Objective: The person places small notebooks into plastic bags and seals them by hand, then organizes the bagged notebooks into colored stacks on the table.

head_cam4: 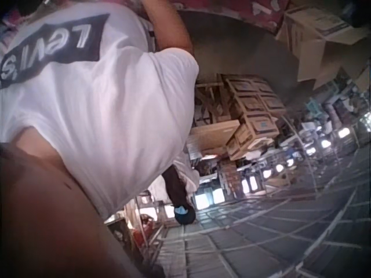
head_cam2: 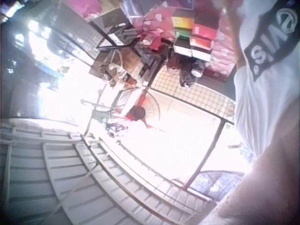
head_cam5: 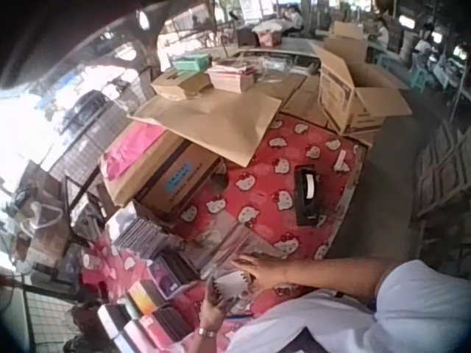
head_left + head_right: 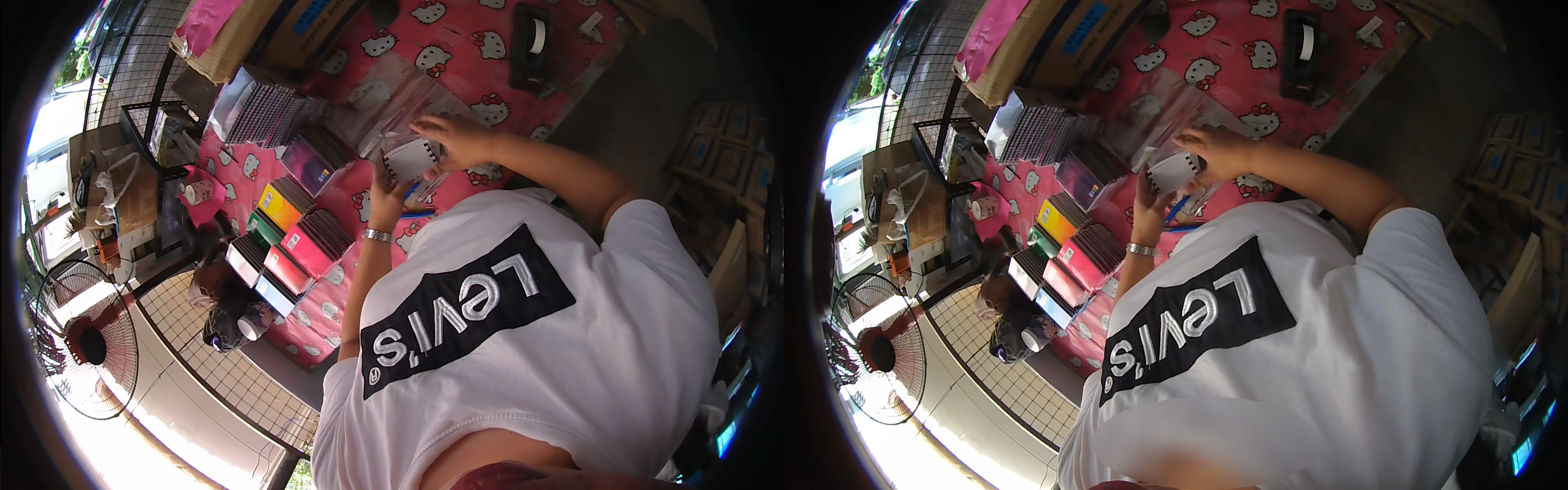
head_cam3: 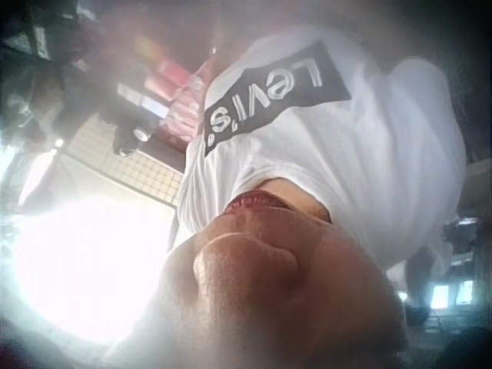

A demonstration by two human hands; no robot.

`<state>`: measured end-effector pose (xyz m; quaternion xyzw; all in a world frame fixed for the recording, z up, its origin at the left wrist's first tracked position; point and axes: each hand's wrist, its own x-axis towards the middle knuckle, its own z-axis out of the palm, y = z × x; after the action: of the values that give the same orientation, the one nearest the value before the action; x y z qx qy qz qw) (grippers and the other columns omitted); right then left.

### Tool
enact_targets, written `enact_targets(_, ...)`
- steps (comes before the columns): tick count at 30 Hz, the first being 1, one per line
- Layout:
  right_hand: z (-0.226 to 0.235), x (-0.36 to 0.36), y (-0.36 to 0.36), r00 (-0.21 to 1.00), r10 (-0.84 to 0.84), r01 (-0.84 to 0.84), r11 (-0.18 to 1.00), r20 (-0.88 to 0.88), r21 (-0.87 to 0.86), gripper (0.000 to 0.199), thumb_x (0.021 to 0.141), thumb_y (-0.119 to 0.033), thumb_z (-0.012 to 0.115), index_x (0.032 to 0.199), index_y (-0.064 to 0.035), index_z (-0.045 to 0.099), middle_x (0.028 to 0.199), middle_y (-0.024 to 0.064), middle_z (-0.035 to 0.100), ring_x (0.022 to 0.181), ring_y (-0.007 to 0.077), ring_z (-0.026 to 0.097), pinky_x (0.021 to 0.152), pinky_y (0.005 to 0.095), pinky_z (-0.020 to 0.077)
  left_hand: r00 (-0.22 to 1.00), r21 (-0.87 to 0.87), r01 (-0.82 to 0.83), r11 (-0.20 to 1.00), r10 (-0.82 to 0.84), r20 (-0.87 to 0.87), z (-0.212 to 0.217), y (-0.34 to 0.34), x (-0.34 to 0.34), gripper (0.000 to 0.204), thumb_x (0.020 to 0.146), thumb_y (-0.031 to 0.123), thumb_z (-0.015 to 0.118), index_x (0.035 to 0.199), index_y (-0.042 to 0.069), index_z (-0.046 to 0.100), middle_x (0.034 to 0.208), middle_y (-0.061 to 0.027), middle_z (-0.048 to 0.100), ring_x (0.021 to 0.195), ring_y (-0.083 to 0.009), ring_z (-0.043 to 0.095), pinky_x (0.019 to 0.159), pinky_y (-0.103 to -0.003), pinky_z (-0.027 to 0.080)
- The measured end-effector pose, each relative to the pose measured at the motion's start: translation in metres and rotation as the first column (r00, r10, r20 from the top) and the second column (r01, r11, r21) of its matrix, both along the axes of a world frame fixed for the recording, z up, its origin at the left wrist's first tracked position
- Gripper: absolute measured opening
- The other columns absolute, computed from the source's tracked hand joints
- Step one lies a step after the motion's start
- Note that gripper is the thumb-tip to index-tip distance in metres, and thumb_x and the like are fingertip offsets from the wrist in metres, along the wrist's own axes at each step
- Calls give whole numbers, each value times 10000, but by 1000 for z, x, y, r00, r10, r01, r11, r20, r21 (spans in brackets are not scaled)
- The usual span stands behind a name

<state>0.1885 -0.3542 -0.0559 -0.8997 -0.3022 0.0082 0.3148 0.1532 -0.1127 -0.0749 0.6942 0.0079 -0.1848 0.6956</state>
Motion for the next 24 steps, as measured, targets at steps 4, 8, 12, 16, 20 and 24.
enact_targets(4, 34, 17, -4, 956, -168, 197, 975, -239, 105, 458, 791, -332, 727, 1072, 16, 631, 975, 148, 640, 829, 259, 631, 718, 359, 497, 996, 413, -19, 911, -19, 88, 50, -23, 29, 449, 876, 239, 616, 1239, -20, 566, 1191, -141, 614, 1064, -219, 589, 887, -328, 466)
enact_targets(8, 75, 26, -6, 940, -114, 229, 909, -323, 347, 215, 850, -84, 603, 1048, -11, 638, 799, 96, 651, 656, 168, 624, 615, 301, 503, 985, 378, -45, 925, -22, 171, 74, 3, 38, 316, 914, 205, 587, 1095, -43, 658, 1007, -70, 700, 926, -184, 638, 826, -295, 489)
enact_targets(12, 39, 32, -38, 782, 19, 235, 917, -622, 323, 344, 881, -106, 613, 1220, -60, 582, 975, 65, 629, 767, 129, 624, 632, 261, 514, 991, -195, -59, 979, 34, -127, 49, 28, 45, 381, 874, 93, 566, 1234, -29, 565, 1212, -95, 600, 1119, -163, 544, 959, -291, 401)
enact_targets(16, -6, 32, -9, 766, 173, 59, 940, -619, 336, 441, 869, -187, 664, 1279, -74, 546, 1158, 91, 554, 887, 128, 606, 680, 259, 510, 944, -393, 91, 915, -205, -258, -13, 25, 54, 463, 794, 81, 596, 1241, -27, 548, 1259, -86, 562, 1194, -199, 476, 1047, -337, 304)
enact_targets(20, -19, 45, -3, 777, 168, 120, 907, -607, 405, 531, 810, -275, 735, 1268, -73, 554, 1169, 90, 556, 943, 154, 568, 821, 293, 476, 946, -438, 129, 890, -243, -216, -18, 20, 64, 421, 810, 94, 622, 1213, -19, 576, 1251, -91, 569, 1182, -204, 487, 1042, -351, 311)
enact_targets(24, -17, 50, -3, 720, 230, 148, 871, -655, 469, 513, 740, -276, 789, 1160, -44, 608, 1039, 74, 619, 905, 138, 567, 806, 291, 468, 922, -364, 96, 926, -221, -318, -5, 12, 62, 275, 802, 106, 700, 1060, 15, 676, 1190, -65, 609, 1093, -165, 532, 950, -321, 376)
